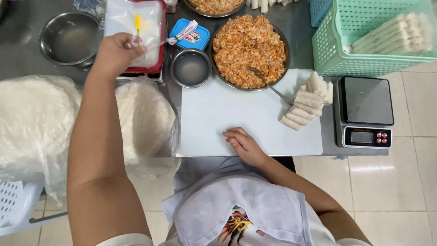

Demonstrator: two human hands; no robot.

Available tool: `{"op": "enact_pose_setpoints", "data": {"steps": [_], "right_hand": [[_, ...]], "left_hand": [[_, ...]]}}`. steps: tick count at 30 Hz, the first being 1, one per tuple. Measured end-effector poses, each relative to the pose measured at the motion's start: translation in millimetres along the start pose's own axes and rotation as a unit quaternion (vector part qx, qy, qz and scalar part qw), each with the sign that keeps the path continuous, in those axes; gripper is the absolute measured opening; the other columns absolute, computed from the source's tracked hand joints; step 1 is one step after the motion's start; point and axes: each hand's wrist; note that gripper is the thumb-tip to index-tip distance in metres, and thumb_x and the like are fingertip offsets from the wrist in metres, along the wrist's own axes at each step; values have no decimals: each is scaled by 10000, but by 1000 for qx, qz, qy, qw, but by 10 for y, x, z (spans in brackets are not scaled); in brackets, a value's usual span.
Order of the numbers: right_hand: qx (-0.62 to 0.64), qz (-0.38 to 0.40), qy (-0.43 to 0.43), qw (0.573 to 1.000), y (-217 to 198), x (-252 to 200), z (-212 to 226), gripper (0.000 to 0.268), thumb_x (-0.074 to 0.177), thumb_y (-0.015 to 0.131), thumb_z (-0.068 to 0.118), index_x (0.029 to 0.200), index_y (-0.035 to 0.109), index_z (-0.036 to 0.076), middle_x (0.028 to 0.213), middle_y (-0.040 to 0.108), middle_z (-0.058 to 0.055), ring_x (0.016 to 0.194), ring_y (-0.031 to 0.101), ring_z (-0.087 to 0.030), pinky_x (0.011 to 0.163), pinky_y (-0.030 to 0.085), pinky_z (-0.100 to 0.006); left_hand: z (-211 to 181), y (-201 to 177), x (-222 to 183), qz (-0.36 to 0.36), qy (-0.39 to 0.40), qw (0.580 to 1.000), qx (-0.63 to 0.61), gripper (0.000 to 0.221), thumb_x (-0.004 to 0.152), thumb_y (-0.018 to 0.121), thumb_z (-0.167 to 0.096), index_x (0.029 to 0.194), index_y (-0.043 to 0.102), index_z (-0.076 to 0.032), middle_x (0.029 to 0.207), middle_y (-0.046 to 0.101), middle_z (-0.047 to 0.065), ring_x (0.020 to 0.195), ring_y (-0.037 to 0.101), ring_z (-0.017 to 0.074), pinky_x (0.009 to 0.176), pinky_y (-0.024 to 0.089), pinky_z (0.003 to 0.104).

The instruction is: The person places small white rolls into a clear plastic bag and then places the bag on a digital scale.

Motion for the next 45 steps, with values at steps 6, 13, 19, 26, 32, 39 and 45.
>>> {"op": "enact_pose_setpoints", "data": {"steps": [6, 13, 19, 26, 32, 39, 45], "right_hand": [[-4, -19, 13, 1000, 2, 42, -74, 350, 1067, 529, 240, 1367, 594, 71, 1204, 576, -83, 1056, 648, -189, 977, 508, -313], [-200, -169, -195, 945, -581, 484, 992, 924, 776, 925, 384, 1486, 427, 63, 1505, 388, -198, 1426, 352, -467, 1214, 227, -634], [90, -24, -53, 994, -1005, 366, 838, 115, 825, 863, 91, 896, 783, 49, 842, 743, -82, 800, 707, -196, 867, 536, -389], [122, -317, 22, 940, -687, 347, 571, 387, 1063, 592, 258, 713, 616, 97, 504, 549, 6, 454, 494, -93, 489, 420, -215], [-50, -302, -117, 945, -1009, 78, 914, 256, 1024, 641, 228, 859, 694, 40, 688, 598, -72, 583, 551, -222, 605, 488, -323], [-20, -429, -37, 902, -1232, -274, 691, 283, 1105, 537, 216, 985, 650, -13, 523, 540, -22, 438, 492, -97, 500, 432, -220], [-62, -167, 324, 929, -957, -453, 396, 771, 892, 793, 211, 1517, 392, 5, 1152, 695, -264, 1095, 673, -451, 980, 527, -584]], "left_hand": [[422, 145, 383, -297, 314, 774, 463, 176, 1125, 534, -208, 1009, 640, -129, 852, 652, 61, 586, 646, 286, 424, 469, 423], [-995, 1269, -1783, 42, 499, 819, 280, 151, 1012, 502, -174, 1065, 632, -117, 828, 635, 108, 687, 675, 340, 598, 529, 470], [-589, 1190, -1813, 87, 236, 967, -32, 196, 927, 749, -395, 999, 718, -215, 570, 580, 12, 565, 657, 236, 552, 522, 312], [-120, 2395, -1425, -20, 32, 959, -281, 92, 974, 729, -214, 956, 728, -124, 750, 674, 34, 703, 609, 112, 644, 541, 284], [-22, 2471, -1430, 17, 105, 949, -296, 467, 1090, 553, -383, 699, 628, -137, 550, 528, -15, 565, 486, 98, 570, 462, 252], [-402, 2125, -1854, 216, 104, 912, -332, 539, 861, 849, -98, 1245, 473, -58, 892, 692, 39, 827, 683, 111, 834, 565, 286], [-300, 1982, -1584, 171, 76, 968, 167, 970, 892, 792, -346, 1599, 226, 0, 1290, 608, 312, 1267, 539, 490, 1103, 416, 618]]}}
Point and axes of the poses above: each hand's wrist, its own x-axis towards the middle knuckle, its own y-axis out of the palm, z = x × y
